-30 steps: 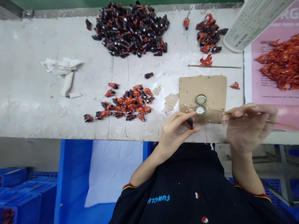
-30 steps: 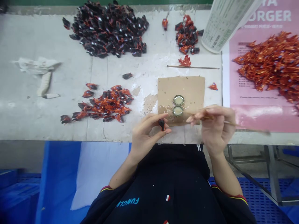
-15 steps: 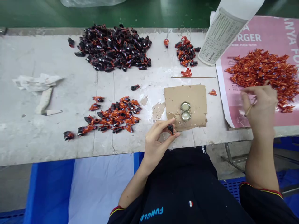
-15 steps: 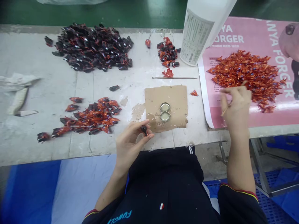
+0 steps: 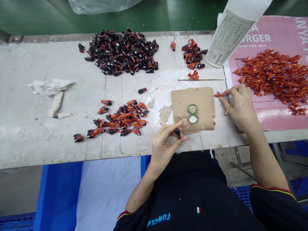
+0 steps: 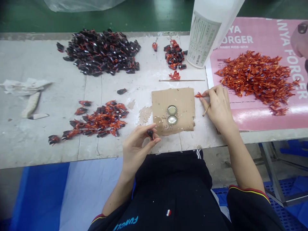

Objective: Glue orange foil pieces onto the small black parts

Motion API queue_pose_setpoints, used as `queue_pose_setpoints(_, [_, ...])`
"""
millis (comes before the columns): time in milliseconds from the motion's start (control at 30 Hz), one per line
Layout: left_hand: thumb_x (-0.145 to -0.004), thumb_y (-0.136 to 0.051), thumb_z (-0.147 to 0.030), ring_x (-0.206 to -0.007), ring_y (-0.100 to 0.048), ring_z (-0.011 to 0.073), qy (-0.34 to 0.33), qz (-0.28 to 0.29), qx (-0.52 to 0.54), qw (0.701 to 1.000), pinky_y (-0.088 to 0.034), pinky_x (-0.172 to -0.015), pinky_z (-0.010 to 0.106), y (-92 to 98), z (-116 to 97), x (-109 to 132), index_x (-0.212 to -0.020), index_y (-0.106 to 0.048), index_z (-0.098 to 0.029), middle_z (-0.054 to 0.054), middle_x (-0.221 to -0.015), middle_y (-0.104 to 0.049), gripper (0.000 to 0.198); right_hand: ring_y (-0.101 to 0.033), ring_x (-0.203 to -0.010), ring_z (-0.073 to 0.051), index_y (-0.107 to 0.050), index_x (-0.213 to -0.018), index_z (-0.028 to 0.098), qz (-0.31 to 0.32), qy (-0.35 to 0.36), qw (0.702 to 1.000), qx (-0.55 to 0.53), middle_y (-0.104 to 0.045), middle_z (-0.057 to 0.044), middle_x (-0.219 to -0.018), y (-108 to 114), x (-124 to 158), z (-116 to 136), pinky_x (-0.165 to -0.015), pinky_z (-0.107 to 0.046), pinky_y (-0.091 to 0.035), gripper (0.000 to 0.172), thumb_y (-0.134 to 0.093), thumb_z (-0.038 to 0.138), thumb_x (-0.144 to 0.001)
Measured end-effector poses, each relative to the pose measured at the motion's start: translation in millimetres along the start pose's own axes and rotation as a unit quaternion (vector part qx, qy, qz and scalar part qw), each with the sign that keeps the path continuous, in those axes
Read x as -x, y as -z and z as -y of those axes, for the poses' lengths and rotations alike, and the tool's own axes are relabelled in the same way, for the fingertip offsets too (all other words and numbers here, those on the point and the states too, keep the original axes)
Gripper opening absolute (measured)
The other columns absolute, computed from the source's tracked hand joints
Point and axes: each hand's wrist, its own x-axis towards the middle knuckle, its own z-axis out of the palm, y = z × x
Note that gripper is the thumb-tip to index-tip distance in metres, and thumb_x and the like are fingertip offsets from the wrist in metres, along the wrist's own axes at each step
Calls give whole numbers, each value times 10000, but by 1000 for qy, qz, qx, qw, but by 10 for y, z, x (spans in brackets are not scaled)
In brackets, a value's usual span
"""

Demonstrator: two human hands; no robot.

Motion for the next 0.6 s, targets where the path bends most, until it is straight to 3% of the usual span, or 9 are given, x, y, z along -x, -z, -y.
queue_pose_setpoints(167, [-855, -754, -200, -755, -657, 84, -9, 1, -8, 1000, -588, -725, 201, -2, 4, -2, -1215, -685, -270, 5, -950, -676, 374, -546, -1020, -306, -658, -1121, 200, -1, 17, 1000, 0, -578, -127, -1065, -64, -48, 62, -967, -529, -459, 259, -570, 359, -937])
queue_pose_setpoints(400, [-861, -750, -210, -758, -653, 83, -8, -3, -7, 1000, -583, -724, 193, 0, 1, 1, -1212, -685, -258, 11, -948, -666, 360, -551, -968, -277, -618, -983, 216, -22, -6, 999, -34, -610, -101, -1009, -151, -32, 86, -914, -481, -475, 172, -593, 378, -931])
queue_pose_setpoints(600, [-864, -745, -208, -792, -661, 94, -15, 2, -6, 1000, -591, -746, 200, 1, -12, -22, -1227, -679, -257, 15, -949, -663, 372, -562, -850, -246, -588, -870, 216, -33, -47, 998, -32, -654, -81, -885, -71, -36, 128, -813, -420, -452, 115, -582, 318, -924])
